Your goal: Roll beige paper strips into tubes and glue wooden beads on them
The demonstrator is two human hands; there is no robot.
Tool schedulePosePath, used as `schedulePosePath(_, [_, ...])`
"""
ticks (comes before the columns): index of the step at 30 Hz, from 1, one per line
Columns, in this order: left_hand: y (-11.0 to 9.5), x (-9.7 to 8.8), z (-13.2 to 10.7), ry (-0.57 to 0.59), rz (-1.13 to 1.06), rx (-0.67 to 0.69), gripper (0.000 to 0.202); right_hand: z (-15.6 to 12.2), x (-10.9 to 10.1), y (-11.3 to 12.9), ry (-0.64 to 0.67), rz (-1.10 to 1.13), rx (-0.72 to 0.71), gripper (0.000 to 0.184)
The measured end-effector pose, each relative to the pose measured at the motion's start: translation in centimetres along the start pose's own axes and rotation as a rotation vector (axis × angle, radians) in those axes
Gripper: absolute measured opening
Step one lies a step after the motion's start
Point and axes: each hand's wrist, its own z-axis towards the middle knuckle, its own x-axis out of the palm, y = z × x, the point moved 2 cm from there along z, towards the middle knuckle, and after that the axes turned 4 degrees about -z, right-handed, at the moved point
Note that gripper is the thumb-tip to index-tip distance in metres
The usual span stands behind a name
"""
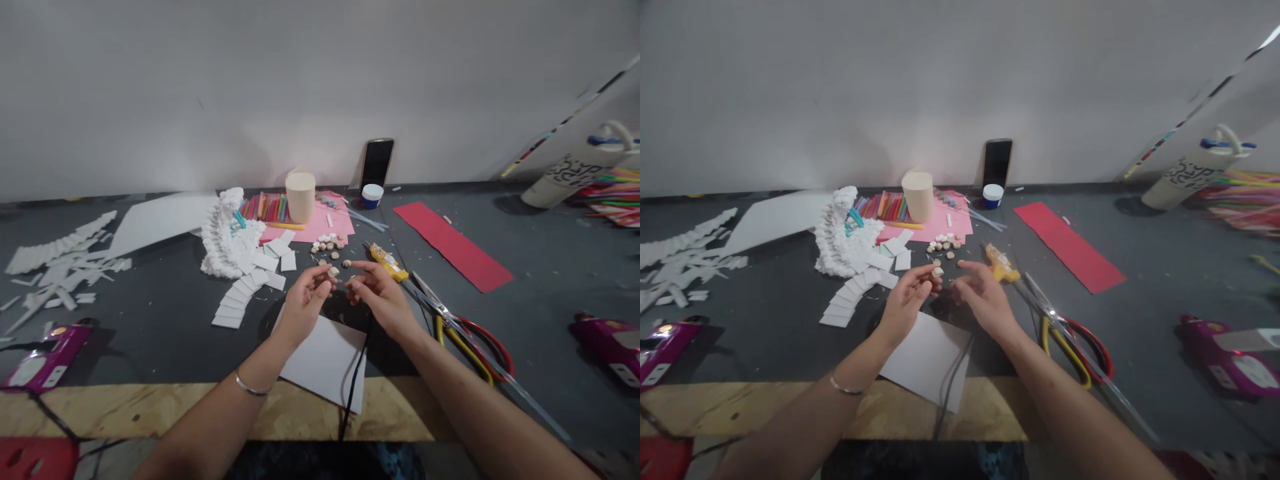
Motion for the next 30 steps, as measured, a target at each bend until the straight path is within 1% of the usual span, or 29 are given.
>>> schedulePosePath(4, [0.0, 0.4, 0.1, 0.025, -0.256, -0.133, 0.034, -0.6, 0.3, -0.2, -0.031, -0.263, -0.186, 0.039])
schedulePosePath(7, [0.3, 0.8, 0.0, 0.058, -0.399, -0.235, 0.031, -0.9, 0.4, -0.3, -0.031, -0.408, -0.303, 0.040])
schedulePosePath(9, [0.5, 1.0, 0.0, 0.084, -0.462, -0.288, 0.029, -1.0, 0.4, -0.1, -0.045, -0.474, -0.346, 0.038])
schedulePosePath(12, [0.6, 1.2, -0.1, 0.112, -0.488, -0.323, 0.029, -0.9, 0.1, 0.2, -0.077, -0.528, -0.362, 0.026])
schedulePosePath(14, [0.5, 1.3, -0.1, 0.113, -0.451, -0.329, 0.031, -0.8, -0.1, 0.3, -0.086, -0.546, -0.348, 0.017])
schedulePosePath(15, [0.5, 1.3, -0.1, 0.111, -0.413, -0.325, 0.031, -0.8, -0.1, 0.4, -0.088, -0.549, -0.337, 0.016])
schedulePosePath(18, [0.2, 1.2, -0.1, 0.108, -0.229, -0.275, 0.034, -0.8, -0.3, 0.5, -0.081, -0.539, -0.299, 0.018])
schedulePosePath(20, [0.1, 1.1, -0.2, 0.090, -0.045, -0.195, 0.032, -0.9, -0.3, 0.5, -0.072, -0.510, -0.271, 0.019])
schedulePosePath(23, [0.1, 0.7, -0.2, 0.024, 0.206, -0.056, 0.027, -0.9, -0.1, 0.3, -0.066, -0.437, -0.211, 0.020])
schedulePosePath(25, [0.3, 0.3, -0.1, -0.023, 0.240, -0.016, 0.030, -0.8, 0.1, 0.2, -0.058, -0.336, -0.135, 0.023])
schedulePosePath(27, [0.6, -0.2, 0.2, -0.080, 0.199, -0.018, 0.035, -0.7, 0.3, 0.1, -0.040, -0.168, -0.033, 0.028])
schedulePosePath(30, [0.7, -0.9, 0.5, -0.159, 0.199, -0.029, 0.026, -0.5, 0.4, 0.2, -0.014, 0.085, 0.103, 0.032])
